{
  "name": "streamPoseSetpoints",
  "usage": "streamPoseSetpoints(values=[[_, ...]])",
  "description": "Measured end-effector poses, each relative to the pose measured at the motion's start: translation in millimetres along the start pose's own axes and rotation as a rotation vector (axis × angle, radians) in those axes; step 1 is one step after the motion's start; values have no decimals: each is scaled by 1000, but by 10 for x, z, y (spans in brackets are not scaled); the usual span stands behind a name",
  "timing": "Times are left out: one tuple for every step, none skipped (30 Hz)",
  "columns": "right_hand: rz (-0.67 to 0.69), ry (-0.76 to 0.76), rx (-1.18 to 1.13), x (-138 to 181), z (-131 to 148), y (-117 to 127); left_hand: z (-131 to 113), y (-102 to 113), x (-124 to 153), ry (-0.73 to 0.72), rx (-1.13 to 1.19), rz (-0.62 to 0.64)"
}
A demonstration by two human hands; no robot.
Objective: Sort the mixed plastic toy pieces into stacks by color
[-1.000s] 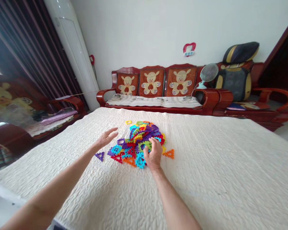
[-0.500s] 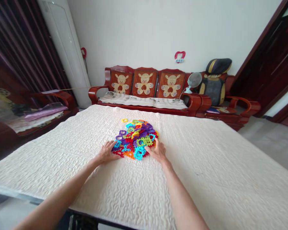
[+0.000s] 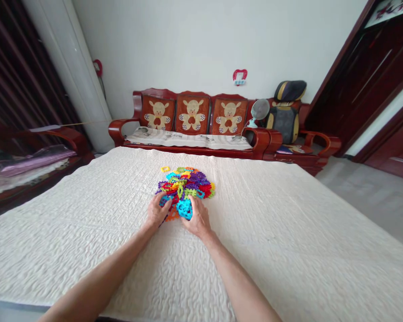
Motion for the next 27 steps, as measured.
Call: streamPoseSetpoints(values=[[-29, 19, -42, -33, 35, -5, -8, -30, -1, 22, 34, -22], [-57, 29, -82, -66, 65, -17, -13, -66, 1, 48, 72, -41], [-88, 28, -118, -99, 87, -33, -13, -104, 2, 78, 113, -57], [-123, 15, -151, -132, 102, -51, -8, -142, 1, 113, 154, -70], [-158, -2, -180, -167, 112, -68, -2, -176, -7, 147, 193, -82], [-189, -21, -206, -206, 119, -83, 2, -202, -25, 178, 227, -95], [-212, -36, -228, -254, 125, -96, -2, -223, -58, 200, 257, -102], [-223, -47, -245, -313, 129, -106, -12, -241, -107, 216, 288, -100], [-223, -53, -257, -387, 131, -112, -27, -256, -172, 232, 319, -91], [-218, -56, -261, -475, 127, -112, -49, -267, -252, 246, 347, -78], [-212, -59, -260, -576, 115, -105, -82, -277, -347, 254, 368, -59], [-208, -64, -254, -687, 93, -92, -127, -281, -453, 251, 379, -41], [-205, -72, -244, -803, 62, -76, -189, -278, -568, 230, 374, -27], [-203, -81, -229, -920, 26, -56, -266, -273, -687, 191, 356, -13], [-200, -96, -210, -1030, -19, -36, -347, -273, -802, 147, 330, 6], [-195, -117, -189, -1127, -70, -16, -422, -283, -909, 108, 303, 35], [-182, -139, -168, -1208, -127, 4, -481, -305, -1006, 82, 276, 75], [-164, -158, -149, -1269, -186, 25, -520, -326, -1093, 67, 246, 110], [-140, -168, -134, -1310, -247, 47, -534, -338, -1172, 62, 209, 131], [-115, -168, -125, -1330, -313, 72, -526, -336, -1249, 61, 164, 133], [-93, -163, -123, -1331, -389, 104, -497, -318, -1324, 61, 110, 117], [-82, -161, -126, -1314, -483, 144, -445, -288, -1399, 68, 40, 89], [-88, -167, -130, -1282, -599, 194, -374, -253, -1475, 79, -34, 60], [-113, -188, -129, -1236, -741, 252, -286, -219, -1551, 95, -104, 36], [-152, -220, -119, -1179, -900, 312, -176, -191, -1625, 125, -176, 24], [-200, -249, -93, -1115, -1062, 370, -57, -167, -1698, 155, -209, 12], [-244, -272, -61, -1046, -1217, 414, 68, -149, -1767, 181, -225, 4]])
Point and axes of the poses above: each hand's wrist, its own x-axis away from the middle knuckle, its own y-axis out of the back of the hand, z = x × y, the point moved 7 cm from there along -x, towards the middle knuckle, and after that the axes turned 3 degrees about x, right-handed, at the moved point
